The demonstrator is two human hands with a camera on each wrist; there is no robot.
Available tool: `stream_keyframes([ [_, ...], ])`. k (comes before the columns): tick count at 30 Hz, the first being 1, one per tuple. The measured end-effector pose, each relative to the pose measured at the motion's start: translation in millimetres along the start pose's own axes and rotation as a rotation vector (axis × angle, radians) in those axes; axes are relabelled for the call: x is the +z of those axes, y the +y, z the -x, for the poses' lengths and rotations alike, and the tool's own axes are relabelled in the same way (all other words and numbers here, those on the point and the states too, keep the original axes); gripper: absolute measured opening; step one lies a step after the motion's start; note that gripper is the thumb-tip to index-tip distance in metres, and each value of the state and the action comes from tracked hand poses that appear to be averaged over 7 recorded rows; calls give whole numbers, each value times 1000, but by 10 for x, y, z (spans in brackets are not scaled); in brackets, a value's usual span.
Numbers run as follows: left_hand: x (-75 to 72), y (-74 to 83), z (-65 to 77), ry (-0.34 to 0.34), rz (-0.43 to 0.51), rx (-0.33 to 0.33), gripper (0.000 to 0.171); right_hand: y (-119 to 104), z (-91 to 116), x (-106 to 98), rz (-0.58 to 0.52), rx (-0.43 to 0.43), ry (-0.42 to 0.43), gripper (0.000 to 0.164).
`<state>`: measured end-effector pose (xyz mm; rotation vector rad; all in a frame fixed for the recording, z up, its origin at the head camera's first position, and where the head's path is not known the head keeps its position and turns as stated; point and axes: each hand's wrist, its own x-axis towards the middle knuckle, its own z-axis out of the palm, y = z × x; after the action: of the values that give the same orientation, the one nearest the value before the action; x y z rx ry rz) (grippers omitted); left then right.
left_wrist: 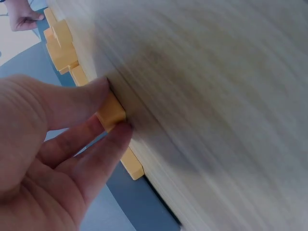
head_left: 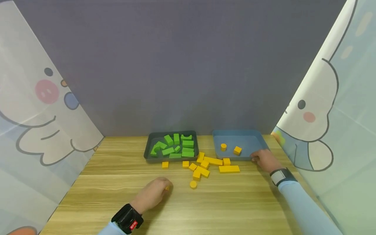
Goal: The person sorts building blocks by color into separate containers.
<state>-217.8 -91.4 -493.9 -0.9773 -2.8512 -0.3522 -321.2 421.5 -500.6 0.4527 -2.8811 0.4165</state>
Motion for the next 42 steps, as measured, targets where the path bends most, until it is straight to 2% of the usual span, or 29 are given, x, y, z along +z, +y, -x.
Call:
stream_keyframes([
  [5,-60,-27,-40,17,6,34,26,-41,17,-30,3,-17,8,13],
  [9,-246,-26,-172,37,8,82,26,-76,34,-32,12,-23,-1,13],
  [13,-518,38,-422,44,-5,103,24,-129,54,-43,15,-14,-10,13],
  [16,-715,116,-637,36,-10,74,25,-157,62,-35,8,-22,6,13],
  [21,-901,252,-1017,23,26,37,29,-170,67,-2,3,-28,13,13],
  [26,-874,452,-1444,-3,57,48,31,-153,114,-6,-10,-12,10,14],
  [32,-741,735,-1911,-18,46,124,31,-172,178,-69,0,-1,10,14],
  [38,-534,886,-2245,-43,48,139,29,-199,206,-67,5,-18,25,14],
  [42,-355,933,-2394,-85,87,90,32,-195,211,-19,18,-33,40,14],
])
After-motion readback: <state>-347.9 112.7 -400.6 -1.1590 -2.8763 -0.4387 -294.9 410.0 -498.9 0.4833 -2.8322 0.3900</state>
